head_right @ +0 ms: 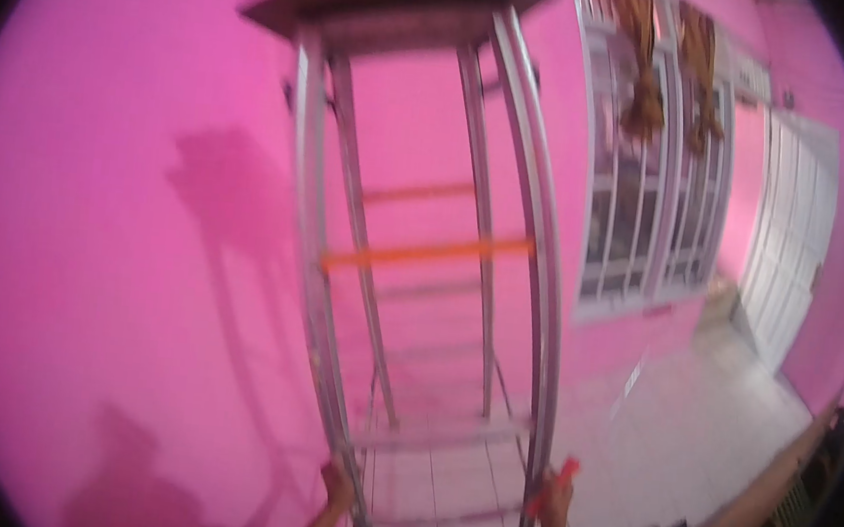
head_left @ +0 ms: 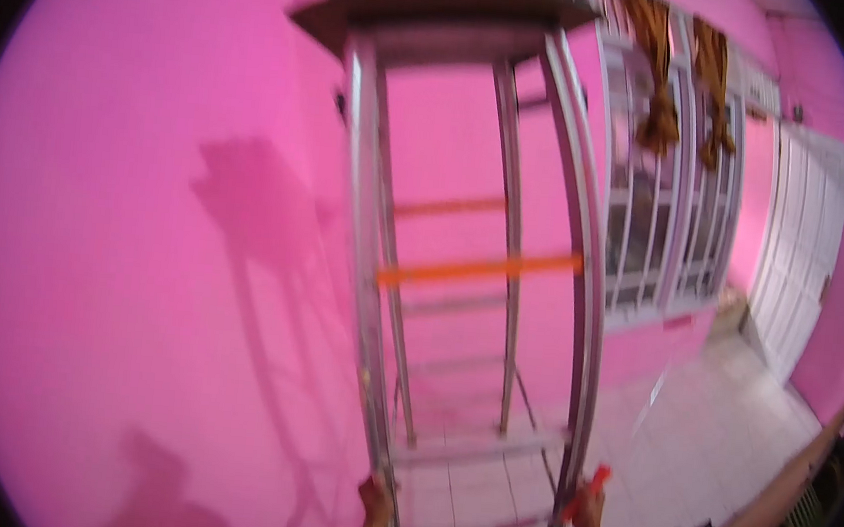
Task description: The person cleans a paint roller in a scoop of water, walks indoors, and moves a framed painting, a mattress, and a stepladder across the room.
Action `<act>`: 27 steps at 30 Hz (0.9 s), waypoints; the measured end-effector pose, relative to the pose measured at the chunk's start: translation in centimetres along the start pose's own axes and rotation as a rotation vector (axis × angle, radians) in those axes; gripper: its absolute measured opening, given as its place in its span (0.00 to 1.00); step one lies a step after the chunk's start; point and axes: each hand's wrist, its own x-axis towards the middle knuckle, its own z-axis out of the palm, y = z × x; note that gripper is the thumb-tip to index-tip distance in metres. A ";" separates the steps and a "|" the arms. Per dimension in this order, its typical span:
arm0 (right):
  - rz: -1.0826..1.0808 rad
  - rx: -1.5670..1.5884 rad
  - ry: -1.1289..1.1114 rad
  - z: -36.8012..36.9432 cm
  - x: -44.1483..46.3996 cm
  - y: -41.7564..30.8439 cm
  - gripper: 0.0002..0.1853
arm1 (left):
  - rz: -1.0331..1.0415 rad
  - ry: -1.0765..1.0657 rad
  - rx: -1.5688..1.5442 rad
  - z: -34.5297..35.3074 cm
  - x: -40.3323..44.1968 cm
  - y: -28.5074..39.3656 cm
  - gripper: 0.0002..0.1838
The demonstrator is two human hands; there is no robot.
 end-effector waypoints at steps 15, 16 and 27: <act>0.133 -0.001 -0.003 -0.2 -1.7 0.6 0.14 | -0.069 -0.006 -0.257 -1.4 -0.4 -3.9 0.42; 0.127 0.004 -0.004 -0.1 -1.9 0.3 0.13 | -0.069 0.007 -0.211 -1.4 -0.4 -3.6 0.47; 0.226 -0.008 -0.076 -1.7 -2.8 -0.3 0.14 | -0.224 -0.055 -0.102 -1.7 0.2 -1.9 0.50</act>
